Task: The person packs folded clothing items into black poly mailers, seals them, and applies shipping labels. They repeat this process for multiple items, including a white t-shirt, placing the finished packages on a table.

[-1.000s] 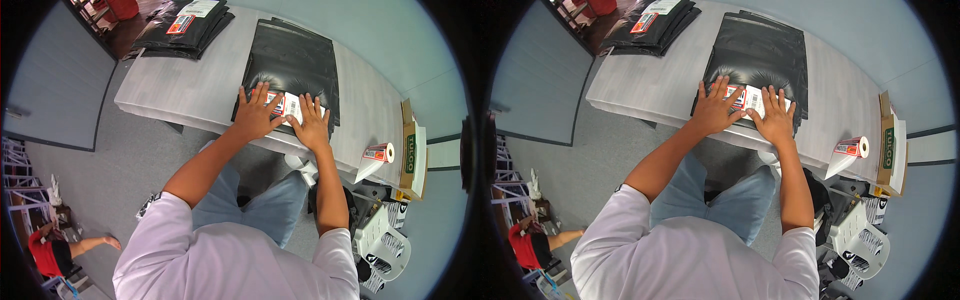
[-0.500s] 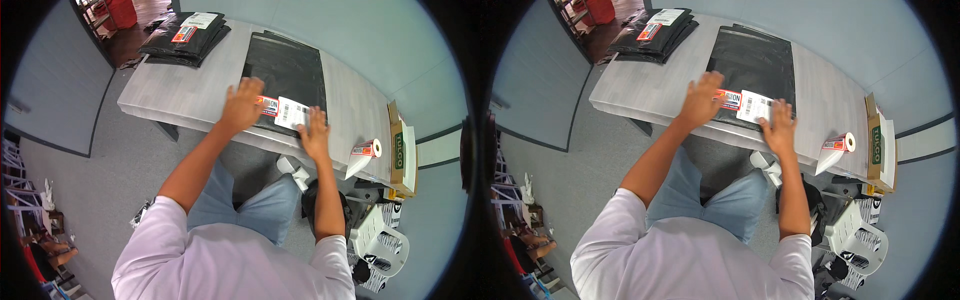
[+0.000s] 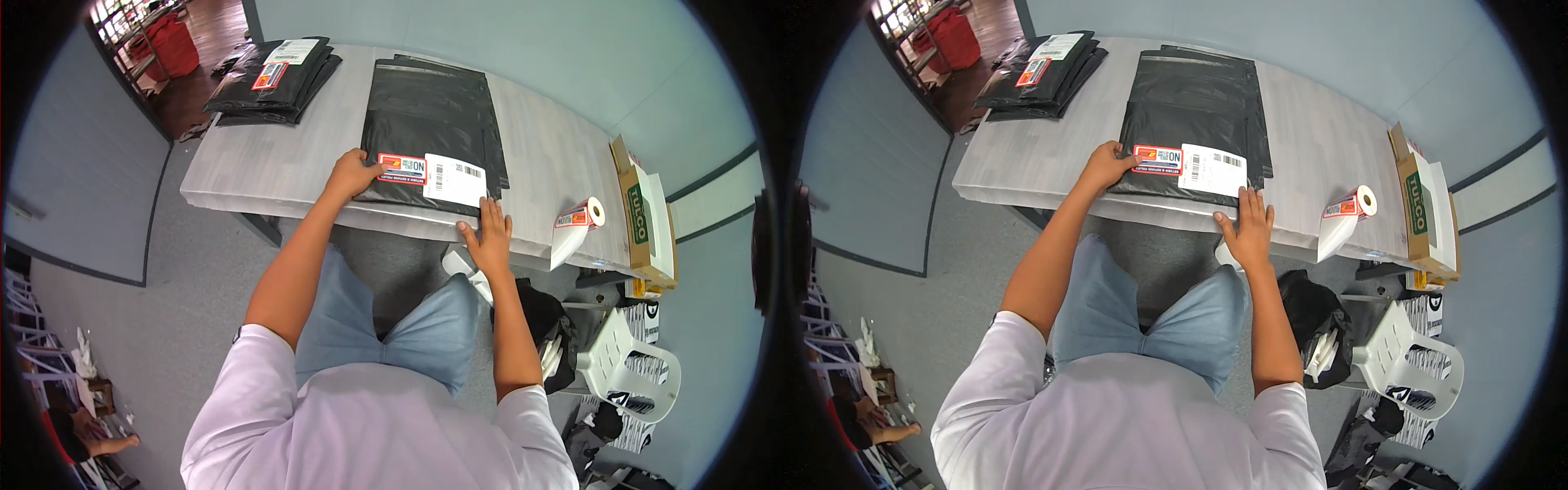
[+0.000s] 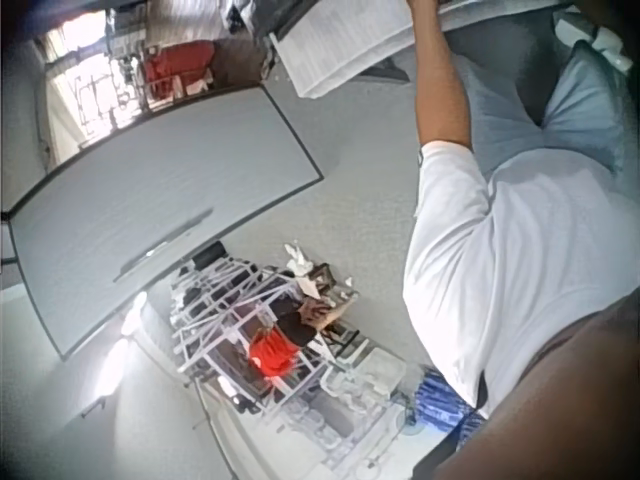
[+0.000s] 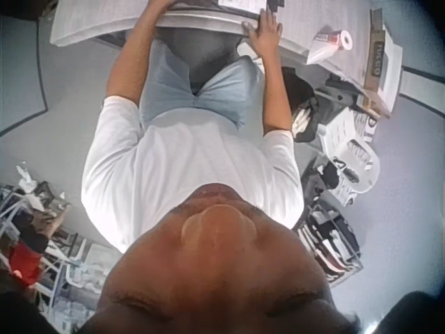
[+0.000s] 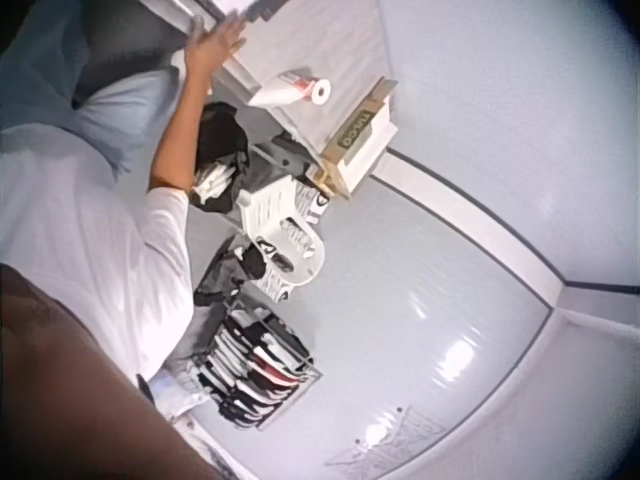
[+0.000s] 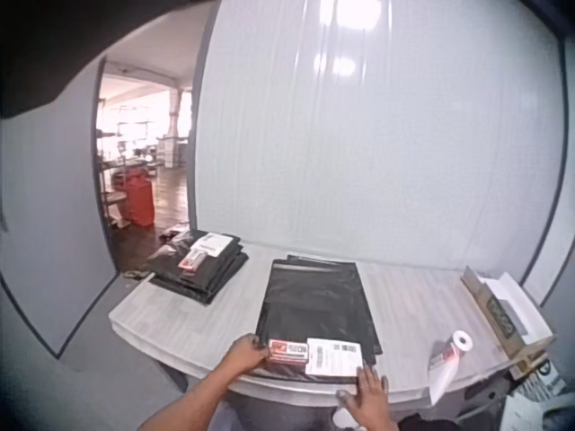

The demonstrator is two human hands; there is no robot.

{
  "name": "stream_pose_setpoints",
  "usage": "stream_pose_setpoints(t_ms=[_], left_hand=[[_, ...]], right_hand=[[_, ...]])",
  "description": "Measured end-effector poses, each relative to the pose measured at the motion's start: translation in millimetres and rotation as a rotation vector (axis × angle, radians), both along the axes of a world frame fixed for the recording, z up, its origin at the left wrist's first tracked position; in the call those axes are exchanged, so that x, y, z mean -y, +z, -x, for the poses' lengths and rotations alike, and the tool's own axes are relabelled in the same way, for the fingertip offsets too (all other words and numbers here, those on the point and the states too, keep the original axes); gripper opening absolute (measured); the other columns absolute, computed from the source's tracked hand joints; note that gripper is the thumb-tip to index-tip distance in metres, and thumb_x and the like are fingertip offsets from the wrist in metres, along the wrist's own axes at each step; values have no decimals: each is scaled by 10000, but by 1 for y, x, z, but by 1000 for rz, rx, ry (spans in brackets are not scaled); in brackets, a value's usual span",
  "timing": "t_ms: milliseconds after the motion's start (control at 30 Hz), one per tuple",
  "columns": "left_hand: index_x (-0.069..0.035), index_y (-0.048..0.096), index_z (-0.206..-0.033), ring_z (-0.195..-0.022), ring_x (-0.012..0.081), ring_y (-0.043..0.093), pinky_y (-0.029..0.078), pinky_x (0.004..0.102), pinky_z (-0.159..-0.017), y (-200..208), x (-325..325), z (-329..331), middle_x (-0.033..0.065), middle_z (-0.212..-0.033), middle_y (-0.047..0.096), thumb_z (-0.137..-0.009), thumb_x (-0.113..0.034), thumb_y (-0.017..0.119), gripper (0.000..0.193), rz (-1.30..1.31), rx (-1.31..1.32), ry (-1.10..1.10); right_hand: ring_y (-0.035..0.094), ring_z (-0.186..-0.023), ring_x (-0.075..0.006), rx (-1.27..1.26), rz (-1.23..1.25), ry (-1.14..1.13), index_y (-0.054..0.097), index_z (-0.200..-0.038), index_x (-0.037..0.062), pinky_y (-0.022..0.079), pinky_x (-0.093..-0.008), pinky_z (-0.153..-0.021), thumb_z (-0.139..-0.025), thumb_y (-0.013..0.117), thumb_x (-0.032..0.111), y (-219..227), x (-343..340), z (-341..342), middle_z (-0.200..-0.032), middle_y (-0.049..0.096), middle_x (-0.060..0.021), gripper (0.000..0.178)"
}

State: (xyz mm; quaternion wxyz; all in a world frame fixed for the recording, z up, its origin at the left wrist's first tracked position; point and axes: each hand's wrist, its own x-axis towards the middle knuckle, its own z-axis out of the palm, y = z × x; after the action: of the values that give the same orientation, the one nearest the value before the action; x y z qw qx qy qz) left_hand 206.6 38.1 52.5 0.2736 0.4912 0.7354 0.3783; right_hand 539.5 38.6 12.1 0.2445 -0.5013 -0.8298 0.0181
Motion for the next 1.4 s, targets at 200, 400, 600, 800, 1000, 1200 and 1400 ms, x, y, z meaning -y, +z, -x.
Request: stream_pose_setpoints(t_ms=[200, 400, 600, 800, 1000, 1200, 1400], left_hand=[[36, 540, -1126, -956, 163, 592, 490, 304, -828, -23, 82, -6, 96, -1017, 609, -824, -212, 745, 441, 11, 609, -52], [-34, 531, -1292, -1085, 210, 650, 541, 353, -916, -64, 164, -21, 130, -1209, 649, -939, -167, 656, 397, -118, 1261, -19], [-42, 533, -1288, -1071, 215, 656, 549, 376, -918, -76, 168, -11, 119, -1201, 658, -911, -66, 673, 403, -110, 1122, -45], [-30, 529, -1300, -1080, 257, 658, 539, 403, -953, -70, 167, -4, 155, -1227, 644, -871, -35, 691, 459, -257, 1192, -51], [-2, 488, -1353, -1155, 289, 620, 484, 423, -1023, -74, 177, 36, 171, -1300, 606, -847, -50, 712, 556, -471, 1127, -148], [57, 503, -1346, -1160, 328, 615, 448, 465, -1055, -68, 172, 78, 193, -1300, 606, -822, -124, 735, 601, -649, 1242, -283], [64, 527, -1333, -1199, 378, 589, 420, 529, -1076, -70, 164, 101, 218, -1324, 589, -857, -114, 682, 532, -730, 1449, -530]], right_hand=[[451, -1297, -408, -249, 32, 23, 472, -1365, -33, 288, -524, -1116, -917, 660, 353, 9, 52, -19, -1365, 493, -273, 620], [581, -1089, -200, -1244, 719, -209, 488, -1334, 7, 494, -327, -908, -929, 691, 273, -51, 108, -20, -1165, 584, -112, 525], [610, -907, -88, -1419, 801, -128, 569, -1220, 26, 502, -246, -768, -930, 673, 130, -37, 81, -5, -1033, 658, -23, 326], [561, -731, -27, -1144, 563, -132, 634, -994, 2, 462, -198, -670, -903, 669, 27, -39, 84, 1, -870, 646, 2, 101], [579, -893, -271, -802, 36, 71, 620, -917, 49, 433, -345, -825, -827, 642, -31, 30, 119, 16, -923, 642, -92, 122], [588, -912, -269, -792, -110, 331, 607, -923, 72, 400, -384, -850, -791, 641, -51, 90, 143, 29, -970, 667, -69, 184], [577, -916, -241, -773, -90, 302, 633, -954, 82, 358, -395, -877, -764, 720, 26, 115, 168, 45, -965, 677, -34, 217]])
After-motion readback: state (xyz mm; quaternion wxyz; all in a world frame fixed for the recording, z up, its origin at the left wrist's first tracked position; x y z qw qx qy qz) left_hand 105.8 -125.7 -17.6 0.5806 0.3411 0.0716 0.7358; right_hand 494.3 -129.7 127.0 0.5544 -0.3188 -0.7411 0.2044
